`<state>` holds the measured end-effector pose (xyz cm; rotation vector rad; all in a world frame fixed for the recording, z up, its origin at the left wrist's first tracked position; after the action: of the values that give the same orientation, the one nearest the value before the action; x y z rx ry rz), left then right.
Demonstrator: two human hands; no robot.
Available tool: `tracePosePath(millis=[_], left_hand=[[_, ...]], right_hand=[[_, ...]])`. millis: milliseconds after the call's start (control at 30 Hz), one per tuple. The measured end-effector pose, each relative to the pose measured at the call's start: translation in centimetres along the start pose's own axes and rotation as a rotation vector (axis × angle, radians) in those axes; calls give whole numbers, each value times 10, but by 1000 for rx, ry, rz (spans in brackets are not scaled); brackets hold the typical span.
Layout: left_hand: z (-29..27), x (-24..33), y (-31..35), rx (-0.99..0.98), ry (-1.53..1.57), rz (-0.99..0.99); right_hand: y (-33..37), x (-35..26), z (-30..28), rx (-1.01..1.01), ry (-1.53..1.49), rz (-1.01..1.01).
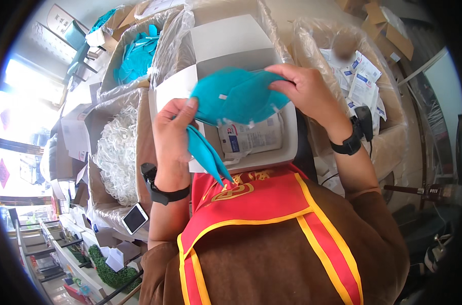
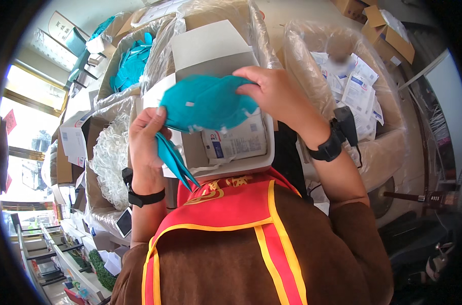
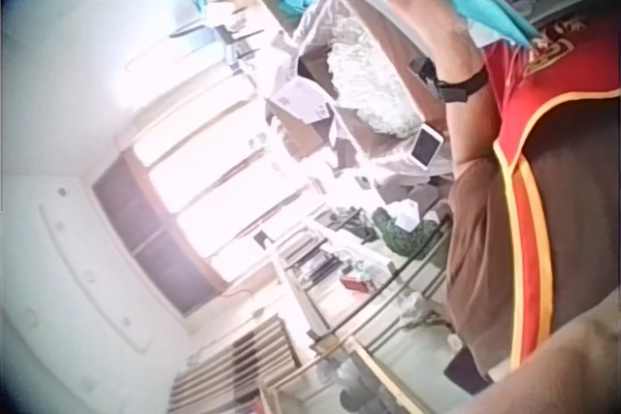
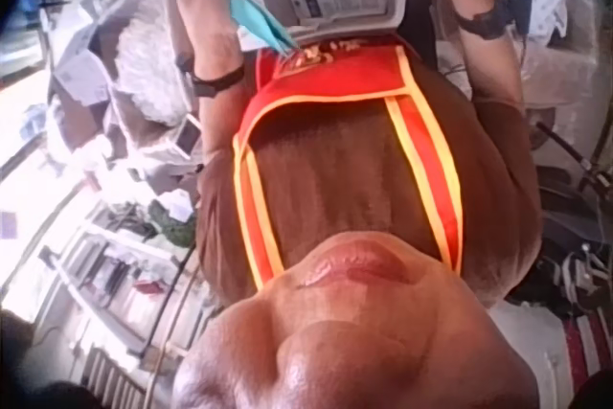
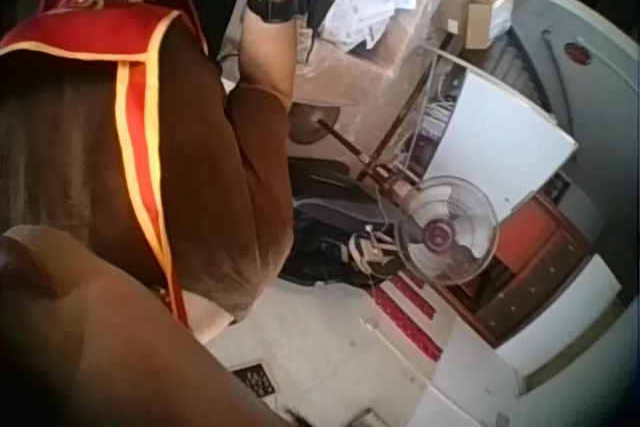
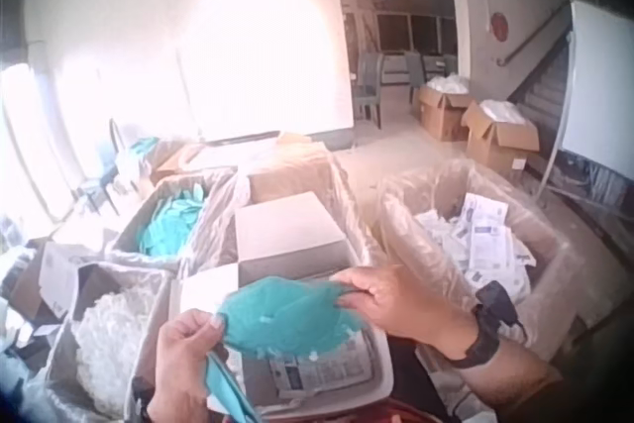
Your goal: The recorder is seen organizing and packing several green face masks into small boxes and larger shipping containers.
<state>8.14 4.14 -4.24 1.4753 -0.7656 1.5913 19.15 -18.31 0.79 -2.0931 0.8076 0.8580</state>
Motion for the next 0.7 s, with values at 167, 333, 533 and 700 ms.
tracePosePath(millis=[167, 333, 533, 700], left_hand=[[-57, 8, -27, 143, -7, 167], [-27, 40, -7, 38, -650, 385], [-9, 42, 8, -10, -179, 254], [-23, 39, 5, 33, 70, 203]], right_hand=[[26, -11, 0, -305, -52, -30], [21, -31, 0, -262, -121, -176], [2, -44, 16, -153, -445, -227], [-10, -36, 5, -102, -467, -24]])
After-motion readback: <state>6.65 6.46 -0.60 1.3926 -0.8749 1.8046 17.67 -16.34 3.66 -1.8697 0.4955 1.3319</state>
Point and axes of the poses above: each hand's wrist, its own y-axis away from the middle knuckle, its own z-axis out of the palm, x = y × z, the point moved 9 cm from there along -y, towards the middle knuckle, and after that the axes turned 3 degrees about x, right-handed, at the moved point
